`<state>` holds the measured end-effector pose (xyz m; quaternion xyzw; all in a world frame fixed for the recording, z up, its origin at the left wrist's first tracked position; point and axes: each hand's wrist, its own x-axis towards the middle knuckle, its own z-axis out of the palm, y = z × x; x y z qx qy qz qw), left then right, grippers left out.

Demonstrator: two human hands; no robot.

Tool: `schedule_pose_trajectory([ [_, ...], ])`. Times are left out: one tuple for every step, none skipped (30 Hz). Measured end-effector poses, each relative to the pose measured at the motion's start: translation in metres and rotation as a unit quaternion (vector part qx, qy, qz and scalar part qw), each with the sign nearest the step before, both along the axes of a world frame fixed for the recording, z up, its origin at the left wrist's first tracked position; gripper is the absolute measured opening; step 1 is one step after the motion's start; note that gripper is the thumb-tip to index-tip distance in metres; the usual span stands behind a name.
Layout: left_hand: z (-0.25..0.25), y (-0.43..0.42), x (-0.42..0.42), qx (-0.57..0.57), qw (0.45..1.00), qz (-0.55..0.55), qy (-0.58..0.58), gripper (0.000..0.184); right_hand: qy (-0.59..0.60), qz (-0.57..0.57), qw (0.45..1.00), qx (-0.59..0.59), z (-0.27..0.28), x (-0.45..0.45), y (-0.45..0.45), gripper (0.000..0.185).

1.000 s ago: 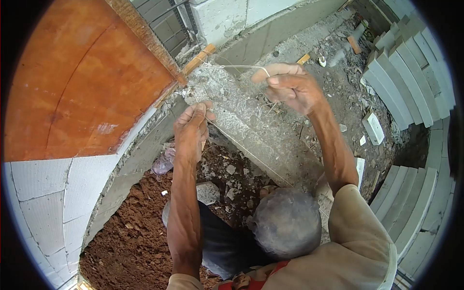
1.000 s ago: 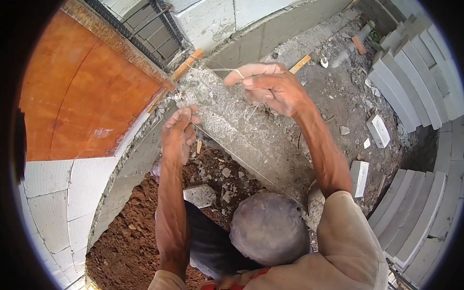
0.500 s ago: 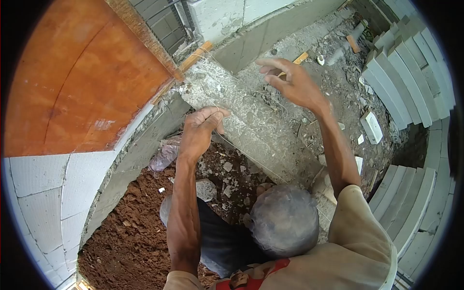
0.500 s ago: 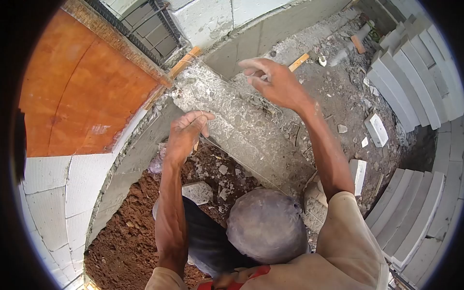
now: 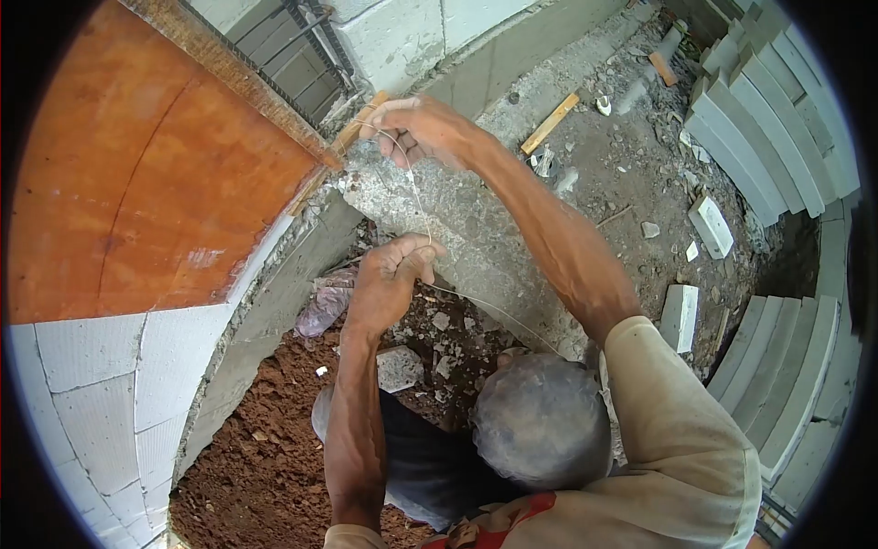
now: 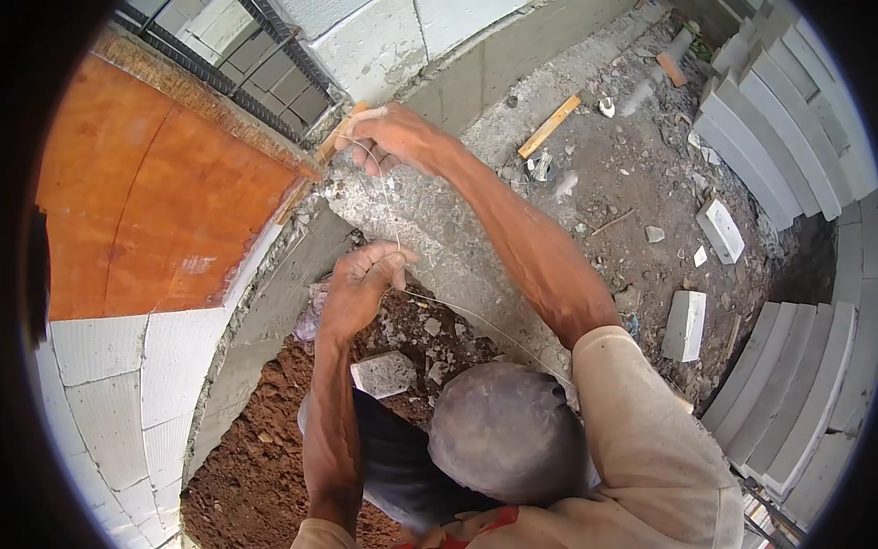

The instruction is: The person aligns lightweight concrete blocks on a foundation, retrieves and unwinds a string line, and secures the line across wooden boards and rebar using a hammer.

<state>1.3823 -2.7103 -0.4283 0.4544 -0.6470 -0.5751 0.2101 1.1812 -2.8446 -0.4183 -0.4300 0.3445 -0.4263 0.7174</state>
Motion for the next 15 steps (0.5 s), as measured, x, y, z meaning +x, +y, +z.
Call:
schedule_pose_trajectory([
  [-0.001, 0.002, 0.003, 0.018, 0.997, -0.076, 0.007, 0.023, 0.188, -0.066, 0.979, -0.038, -0.003, 0.001, 0.001, 0.037],
  [-0.002, 0.006, 0.002, 0.017, 0.997, -0.076, 0.008, 0.023, 0.369, -0.13, 0.918, -0.073, -0.007, 0.001, 0.002, 0.043],
  [0.005, 0.012, -0.006, 0.034, 0.99, -0.135, -0.017, 0.022, 0.37, -0.13, 0.917, -0.073, -0.019, 0.002, 0.0, 0.043],
  [0.008, 0.016, -0.014, 0.05, 0.979, -0.194, -0.041, 0.022, 0.408, -0.161, 0.887, -0.148, -0.033, 0.006, -0.002, 0.048],
  [0.007, 0.018, -0.02, 0.041, 0.978, -0.201, -0.042, 0.022, 0.441, -0.19, 0.849, -0.221, -0.045, 0.008, -0.005, 0.054],
  [0.007, 0.022, -0.025, 0.043, 0.978, -0.202, -0.042, 0.022, 0.442, -0.189, 0.849, -0.219, -0.041, 0.014, -0.006, 0.054],
  [0.007, 0.026, -0.031, 0.014, 0.978, -0.209, -0.024, 0.021, 0.461, -0.153, 0.86, -0.157, -0.032, 0.021, -0.007, 0.053],
  [0.007, 0.03, -0.036, -0.017, 0.976, -0.216, -0.007, 0.02, 0.478, -0.118, 0.865, -0.096, -0.021, 0.025, -0.006, 0.053],
  [0.007, 0.033, -0.042, -0.018, 0.976, -0.216, -0.006, 0.02, 0.478, -0.118, 0.865, -0.096, -0.01, 0.028, 0.0, 0.053],
  [0.007, 0.036, -0.047, -0.036, 0.968, -0.247, 0.001, 0.019, 0.421, -0.057, 0.905, -0.041, 0.001, 0.032, 0.01, 0.046],
  [0.007, 0.04, -0.051, -0.053, 0.96, -0.275, 0.007, 0.017, 0.358, 0.006, 0.933, 0.014, 0.01, 0.036, 0.017, 0.039],
  [0.005, 0.047, -0.056, -0.053, 0.961, -0.271, 0.008, 0.017, 0.359, 0.011, 0.933, 0.013, 0.013, 0.037, 0.02, 0.039],
  [0.001, 0.054, -0.061, -0.107, 0.944, -0.312, 0.012, 0.018, 0.237, 0.012, 0.971, 0.029, 0.015, 0.033, 0.024, 0.033],
  [-0.005, 0.06, -0.066, -0.161, 0.921, -0.353, 0.016, 0.021, 0.112, 0.013, 0.993, 0.045, 0.017, 0.027, 0.029, 0.028],
  [-0.015, 0.063, -0.069, -0.162, 0.908, -0.387, 0.012, 0.017, 0.069, 0.002, 0.996, 0.062, 0.04, 0.018, 0.038, 0.025],
])
